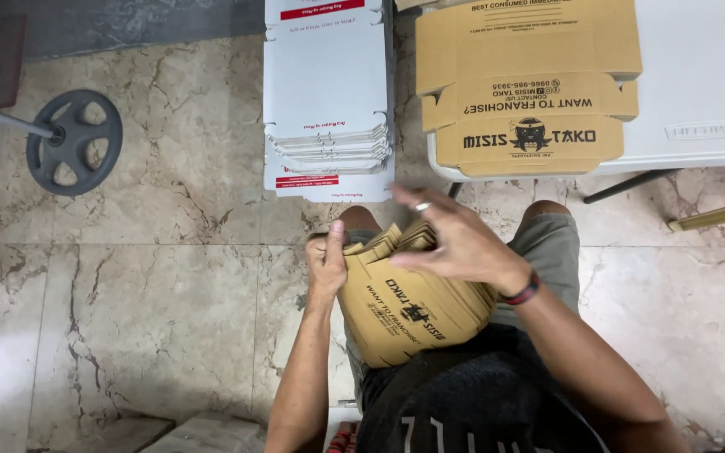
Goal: The person sits on the floor and repeatedly picks up stacks of flat cardboard boxes, fans them out, and places them on a white table. The person handles both brown and white boxes, stacking them in piles on the table surface.
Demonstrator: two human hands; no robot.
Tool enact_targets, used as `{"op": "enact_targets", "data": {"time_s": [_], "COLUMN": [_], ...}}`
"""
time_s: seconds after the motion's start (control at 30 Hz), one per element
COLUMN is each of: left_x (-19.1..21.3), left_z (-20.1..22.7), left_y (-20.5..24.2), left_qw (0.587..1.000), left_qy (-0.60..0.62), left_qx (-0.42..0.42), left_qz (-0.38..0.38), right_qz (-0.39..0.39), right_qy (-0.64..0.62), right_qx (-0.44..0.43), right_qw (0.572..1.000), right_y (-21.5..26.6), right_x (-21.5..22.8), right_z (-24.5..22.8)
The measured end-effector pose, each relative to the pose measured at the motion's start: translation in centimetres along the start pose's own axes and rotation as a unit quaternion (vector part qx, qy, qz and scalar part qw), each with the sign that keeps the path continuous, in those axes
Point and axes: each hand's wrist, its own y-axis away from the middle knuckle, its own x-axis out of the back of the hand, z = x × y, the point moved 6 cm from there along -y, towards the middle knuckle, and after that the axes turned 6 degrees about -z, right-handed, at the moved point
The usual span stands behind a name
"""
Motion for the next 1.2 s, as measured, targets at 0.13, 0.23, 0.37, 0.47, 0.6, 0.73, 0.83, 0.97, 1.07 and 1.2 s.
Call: {"op": "enact_targets", "data": {"time_s": [0.13,0.23,0.37,0.47,0.6,0.73,0.83,0.97,1.07,1.2], "left_x": [2.1,2.9,3.7,4.4,5.8,6.0,5.9,5.9,5.8,5.8], "left_z": [-1.1,-1.6,-0.6,1.3,2.6,4.3,5.2,5.1,5.0,4.2], "left_y": [1.1,1.3,2.2,3.0,4.7,4.8,4.8,4.8,4.7,4.8], "left_qw": [0.997,0.994,0.989,0.982,0.962,0.951,0.948,0.946,0.949,0.95], "left_qy": [0.024,0.03,0.036,0.063,0.103,0.12,0.126,0.131,0.127,0.128], "left_qx": [-0.042,-0.07,-0.091,-0.117,-0.188,-0.217,-0.224,-0.238,-0.234,-0.234], "left_qz": [0.059,0.083,0.108,0.136,0.166,0.186,0.187,0.176,0.168,0.164], "right_qz": [-0.034,-0.07,-0.103,-0.109,-0.153,-0.195,-0.198,-0.19,-0.186,-0.141], "right_qy": [-0.277,-0.284,-0.297,-0.309,-0.329,-0.364,-0.378,-0.377,-0.369,-0.365], "right_qx": [-0.106,-0.035,-0.019,0.049,0.095,0.121,0.129,0.126,0.126,0.127], "right_qw": [0.954,0.956,0.949,0.944,0.927,0.903,0.895,0.898,0.902,0.911], "right_y": [5.2,7.6,6.1,4.4,3.9,4.1,3.7,4.1,4.3,5.0], "right_x": [-0.6,-2.6,-0.8,0.4,-1.1,-3.6,-3.4,-4.5,-5.1,-5.8], "right_z": [5.9,10.5,4.4,-1.8,-1.9,0.4,-1.1,1.4,2.7,4.7]}}
